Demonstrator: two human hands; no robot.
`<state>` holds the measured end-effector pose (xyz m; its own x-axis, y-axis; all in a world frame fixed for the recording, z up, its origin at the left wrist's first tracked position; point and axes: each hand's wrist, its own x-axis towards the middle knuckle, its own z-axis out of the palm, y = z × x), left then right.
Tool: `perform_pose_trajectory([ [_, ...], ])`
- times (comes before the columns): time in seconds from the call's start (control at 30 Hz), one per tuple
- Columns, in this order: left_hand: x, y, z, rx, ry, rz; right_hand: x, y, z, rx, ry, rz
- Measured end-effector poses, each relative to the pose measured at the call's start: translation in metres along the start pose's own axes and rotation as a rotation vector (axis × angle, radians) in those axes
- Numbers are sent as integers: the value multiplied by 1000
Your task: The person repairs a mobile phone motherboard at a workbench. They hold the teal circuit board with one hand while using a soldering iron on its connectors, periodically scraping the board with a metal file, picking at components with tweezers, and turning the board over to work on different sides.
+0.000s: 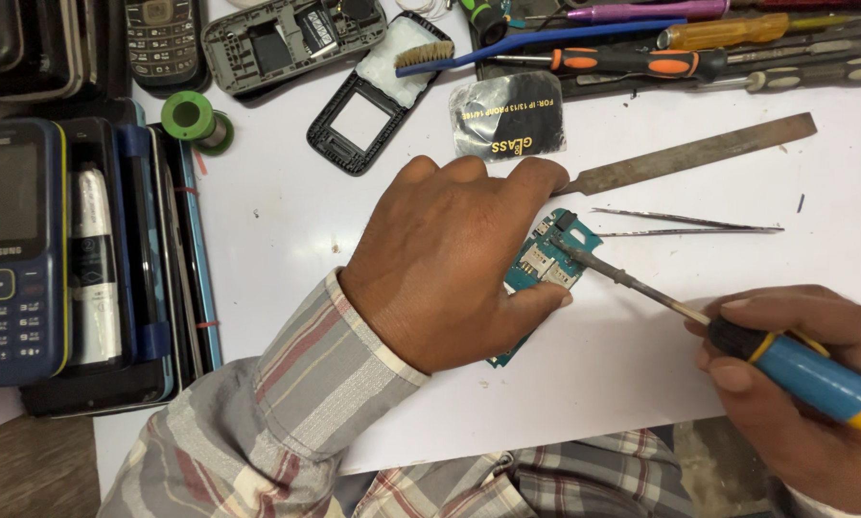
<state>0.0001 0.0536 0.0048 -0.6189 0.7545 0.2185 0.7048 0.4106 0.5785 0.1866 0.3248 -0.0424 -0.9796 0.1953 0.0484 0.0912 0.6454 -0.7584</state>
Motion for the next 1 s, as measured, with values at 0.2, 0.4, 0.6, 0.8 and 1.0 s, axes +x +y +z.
perform_pose_trajectory([
  [0.2,0,0,0,0,9,1,1,-1,-1,-47,-13,7],
  [0.4,-1,1,1,-1,9,-2,1,0,-1,-26,1,-4],
  [0.6,-1,0,0,-7,8,-2,2,-3,1,-49,12,17],
  [0.8,0,1,0,-3,5,-7,0,-4,0,-76,1,52],
  [1.0,1,1,-1,22,-20,-14,-6,7,2,65,63,-10],
])
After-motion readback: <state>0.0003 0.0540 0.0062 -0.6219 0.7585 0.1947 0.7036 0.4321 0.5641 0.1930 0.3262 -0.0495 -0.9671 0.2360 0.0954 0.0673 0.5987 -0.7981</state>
